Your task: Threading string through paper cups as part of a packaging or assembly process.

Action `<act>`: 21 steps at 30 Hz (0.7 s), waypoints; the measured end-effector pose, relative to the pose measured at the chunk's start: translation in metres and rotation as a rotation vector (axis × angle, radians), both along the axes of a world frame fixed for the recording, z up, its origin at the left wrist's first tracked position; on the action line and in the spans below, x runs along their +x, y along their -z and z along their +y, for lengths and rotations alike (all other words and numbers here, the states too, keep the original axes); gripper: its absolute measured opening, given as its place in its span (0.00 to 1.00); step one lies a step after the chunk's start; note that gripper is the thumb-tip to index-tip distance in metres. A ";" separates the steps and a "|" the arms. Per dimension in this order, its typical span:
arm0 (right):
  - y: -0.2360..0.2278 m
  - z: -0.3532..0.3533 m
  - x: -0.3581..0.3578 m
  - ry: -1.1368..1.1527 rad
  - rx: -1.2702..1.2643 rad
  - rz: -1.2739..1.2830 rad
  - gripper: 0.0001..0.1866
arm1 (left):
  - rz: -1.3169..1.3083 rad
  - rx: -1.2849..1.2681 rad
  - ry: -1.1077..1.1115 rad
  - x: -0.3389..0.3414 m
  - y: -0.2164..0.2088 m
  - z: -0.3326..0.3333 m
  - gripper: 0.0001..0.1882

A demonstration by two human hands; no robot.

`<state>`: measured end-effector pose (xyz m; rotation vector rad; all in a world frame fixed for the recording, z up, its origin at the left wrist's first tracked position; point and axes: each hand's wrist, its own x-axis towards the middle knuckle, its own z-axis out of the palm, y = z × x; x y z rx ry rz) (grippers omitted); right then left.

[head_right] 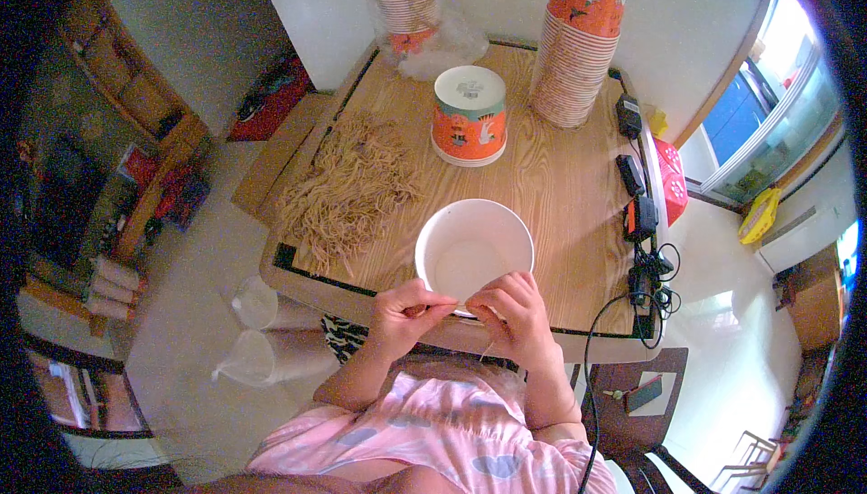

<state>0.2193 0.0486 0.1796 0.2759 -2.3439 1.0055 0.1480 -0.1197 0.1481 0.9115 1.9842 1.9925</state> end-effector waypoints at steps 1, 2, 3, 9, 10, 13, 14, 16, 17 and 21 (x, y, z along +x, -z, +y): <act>0.001 0.001 0.001 0.002 0.000 -0.001 0.05 | -0.001 0.000 0.002 0.000 0.000 0.000 0.08; 0.003 0.001 0.001 -0.015 -0.008 -0.041 0.06 | 0.004 -0.013 -0.004 0.001 0.000 0.000 0.07; 0.005 0.002 0.001 -0.031 -0.016 -0.081 0.07 | 0.008 -0.025 -0.010 0.001 0.000 0.000 0.07; 0.007 -0.012 -0.004 -0.035 -0.111 -0.132 0.02 | 0.012 0.009 -0.023 0.004 0.002 0.004 0.05; 0.008 -0.013 -0.004 -0.034 -0.114 -0.132 0.02 | 0.011 0.007 -0.021 0.005 0.003 0.004 0.05; 0.012 -0.013 -0.006 -0.055 -0.113 -0.172 0.01 | 0.031 -0.002 -0.019 0.005 0.004 0.004 0.05; 0.014 -0.012 -0.006 -0.054 -0.102 -0.190 0.02 | 0.033 -0.014 -0.027 0.006 0.002 0.004 0.05; 0.020 -0.014 -0.006 -0.049 -0.092 -0.207 0.04 | 0.036 -0.027 -0.031 0.007 0.002 0.005 0.05; 0.026 -0.018 -0.005 0.022 -0.233 -0.232 0.04 | 0.004 -0.014 -0.061 0.007 0.003 0.005 0.04; 0.023 -0.030 -0.007 0.031 -0.804 -0.168 0.08 | -0.355 0.186 -0.081 0.005 0.009 0.008 0.01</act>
